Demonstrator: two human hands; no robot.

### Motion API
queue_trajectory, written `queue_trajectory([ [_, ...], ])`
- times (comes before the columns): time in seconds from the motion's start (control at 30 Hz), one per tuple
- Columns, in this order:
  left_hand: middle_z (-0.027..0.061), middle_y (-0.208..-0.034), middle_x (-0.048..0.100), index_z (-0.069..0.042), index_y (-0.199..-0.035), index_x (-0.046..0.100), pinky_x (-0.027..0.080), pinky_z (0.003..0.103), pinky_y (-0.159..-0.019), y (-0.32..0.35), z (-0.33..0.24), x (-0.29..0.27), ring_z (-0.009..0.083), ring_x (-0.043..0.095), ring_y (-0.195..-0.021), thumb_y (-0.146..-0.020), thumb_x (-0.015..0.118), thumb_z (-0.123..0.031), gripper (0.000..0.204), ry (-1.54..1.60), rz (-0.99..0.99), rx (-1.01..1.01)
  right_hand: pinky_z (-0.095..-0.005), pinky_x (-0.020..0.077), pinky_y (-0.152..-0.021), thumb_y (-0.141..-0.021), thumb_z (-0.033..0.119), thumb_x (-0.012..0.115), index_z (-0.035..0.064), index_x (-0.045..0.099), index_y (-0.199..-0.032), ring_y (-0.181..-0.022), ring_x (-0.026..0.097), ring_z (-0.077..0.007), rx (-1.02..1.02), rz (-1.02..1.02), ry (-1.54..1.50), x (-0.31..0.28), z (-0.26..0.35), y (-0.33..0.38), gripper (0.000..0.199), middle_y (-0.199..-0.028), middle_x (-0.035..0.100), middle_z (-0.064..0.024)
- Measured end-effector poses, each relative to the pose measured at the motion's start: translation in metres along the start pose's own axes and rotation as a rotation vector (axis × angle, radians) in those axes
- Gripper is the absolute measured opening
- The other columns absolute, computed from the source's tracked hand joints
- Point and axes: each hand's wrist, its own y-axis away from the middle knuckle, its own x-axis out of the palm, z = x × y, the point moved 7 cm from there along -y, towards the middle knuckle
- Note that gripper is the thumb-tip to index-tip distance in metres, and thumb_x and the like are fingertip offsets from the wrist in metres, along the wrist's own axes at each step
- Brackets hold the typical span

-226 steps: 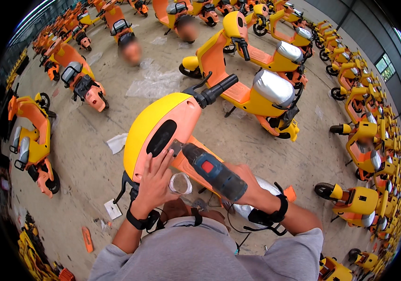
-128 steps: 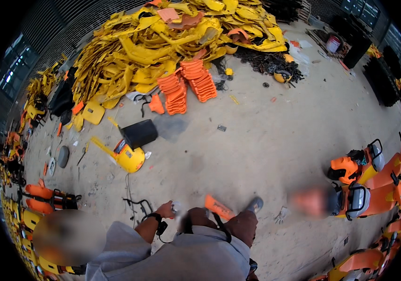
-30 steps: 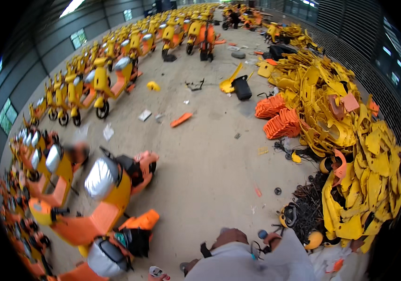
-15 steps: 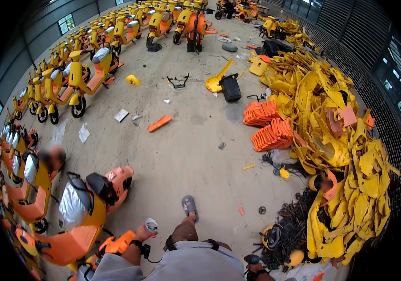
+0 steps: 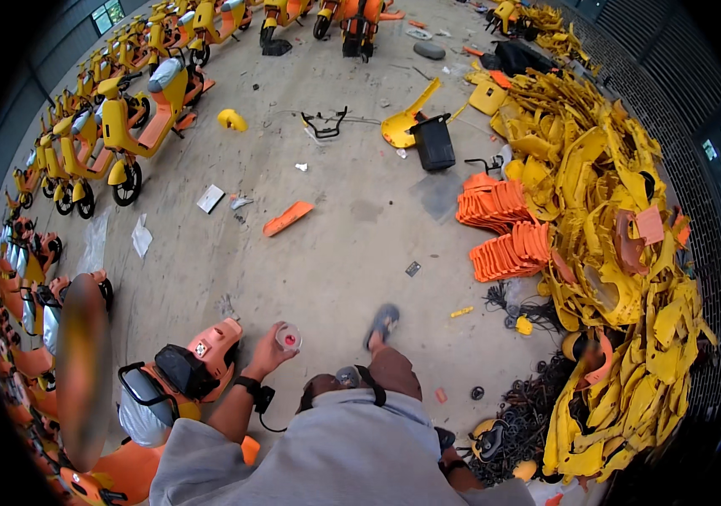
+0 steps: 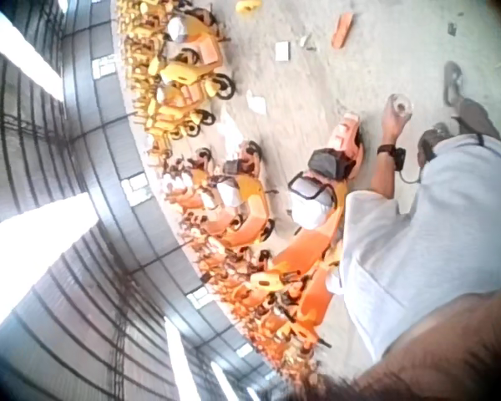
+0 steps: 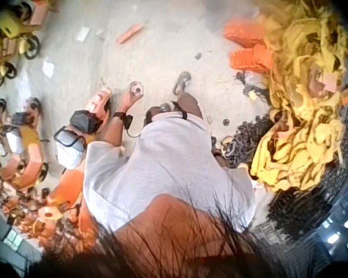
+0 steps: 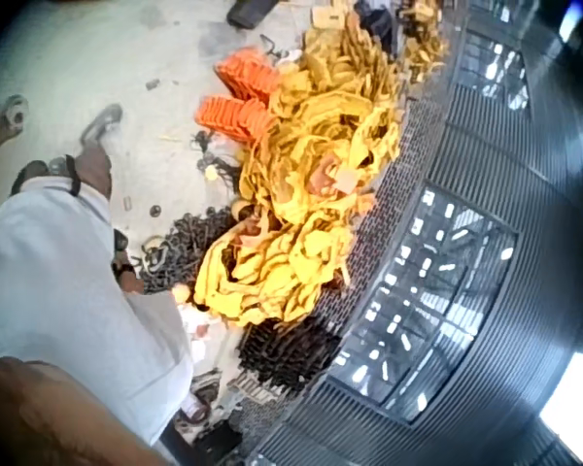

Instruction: The person uses a power drill to secure the front console and dashboard components of an electric scooter, then retrieves a bucket-like internal storage part and installs it into another scooter's chassis on a pallet.

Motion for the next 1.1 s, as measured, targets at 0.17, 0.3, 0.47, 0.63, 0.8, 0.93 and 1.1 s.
queue_trajectory([
  [0.17, 0.0192, -0.113, 0.068, -0.009, -0.133, 0.05, 0.054, 0.045, -0.086, -0.108, -0.008, -0.015, 0.0388, 0.066, -0.104, -0.066, 0.089, -0.028, 0.08, 0.023, 0.013, 0.001, -0.0371, 0.0565, -0.079, -0.07, 0.027, 0.08, 0.0022, 0.073, -0.104, -0.09, 0.071, -0.0251, -0.109, -0.005, 0.023, -0.03, 0.085, -0.086, 0.042, -0.097, 0.073, -0.013],
  [0.3, 0.0195, -0.113, 0.068, -0.006, -0.129, 0.052, 0.054, 0.045, -0.088, -0.181, 0.03, -0.024, 0.0374, 0.066, -0.106, -0.061, 0.091, -0.029, 0.082, -0.069, -0.06, -0.111, -0.0371, 0.0516, -0.094, -0.078, 0.029, 0.074, 0.0058, 0.068, -0.119, -0.11, 0.066, -0.0277, 0.176, 0.045, 0.05, -0.099, 0.212, -0.119, 0.047, -0.117, 0.07, -0.0164],
  [0.47, 0.0185, -0.108, 0.07, -0.003, -0.116, 0.054, 0.054, 0.045, -0.088, -0.266, 0.049, -0.035, 0.0373, 0.067, -0.103, -0.054, 0.092, -0.036, 0.08, -0.138, -0.091, -0.371, -0.0368, 0.0559, -0.074, -0.073, 0.028, 0.078, 0.0026, 0.074, -0.093, -0.079, 0.07, -0.0237, 0.108, -0.109, 0.132, -0.202, 0.323, -0.228, 0.033, -0.084, 0.073, -0.0108],
  [0.63, 0.0176, -0.105, 0.071, -0.002, -0.11, 0.054, 0.055, 0.042, -0.086, -0.369, 0.04, -0.019, 0.0339, 0.069, -0.099, -0.055, 0.093, -0.036, 0.075, 0.007, -0.038, -0.493, -0.035, 0.0546, -0.066, -0.074, 0.023, 0.077, 0.0044, 0.071, -0.09, -0.067, 0.068, -0.0186, -0.07, -0.292, 0.05, -0.292, 0.44, -0.304, 0.025, -0.076, 0.07, -0.0083],
  [0.8, 0.0177, -0.105, 0.071, -0.002, -0.111, 0.055, 0.055, 0.043, -0.086, -0.512, 0.008, -0.002, 0.034, 0.069, -0.099, -0.055, 0.094, -0.035, 0.076, 0.022, -0.001, -0.483, -0.037, 0.0555, -0.077, -0.073, 0.024, 0.077, 0.0036, 0.069, -0.101, -0.082, 0.069, -0.0226, -0.107, -0.329, 0.035, -0.354, 0.54, -0.346, 0.036, -0.089, 0.071, -0.0105],
  [0.93, 0.0163, -0.104, 0.071, -0.002, -0.113, 0.055, 0.055, 0.043, -0.085, -0.638, -0.003, 0.006, 0.0334, 0.07, -0.097, -0.054, 0.094, -0.033, 0.077, 0.089, 0.035, -0.445, -0.0373, 0.0557, -0.075, -0.069, 0.022, 0.079, 0.0017, 0.07, -0.104, -0.081, 0.069, -0.0223, 0.138, -0.223, -0.051, -0.368, 0.557, -0.39, 0.042, -0.091, 0.072, -0.0112],
  [1.1, 0.015, -0.105, 0.07, -0.002, -0.114, 0.053, 0.055, 0.042, -0.082, -0.795, -0.071, -0.017, 0.0331, 0.069, -0.093, -0.058, 0.093, -0.028, 0.074, -0.017, 0.068, -0.15, -0.0366, 0.0559, -0.073, -0.067, 0.028, 0.079, 0.0011, 0.073, -0.093, -0.08, 0.071, -0.0242, 0.386, -0.064, -0.228, -0.369, 0.576, -0.404, 0.038, -0.088, 0.073, -0.0121],
])
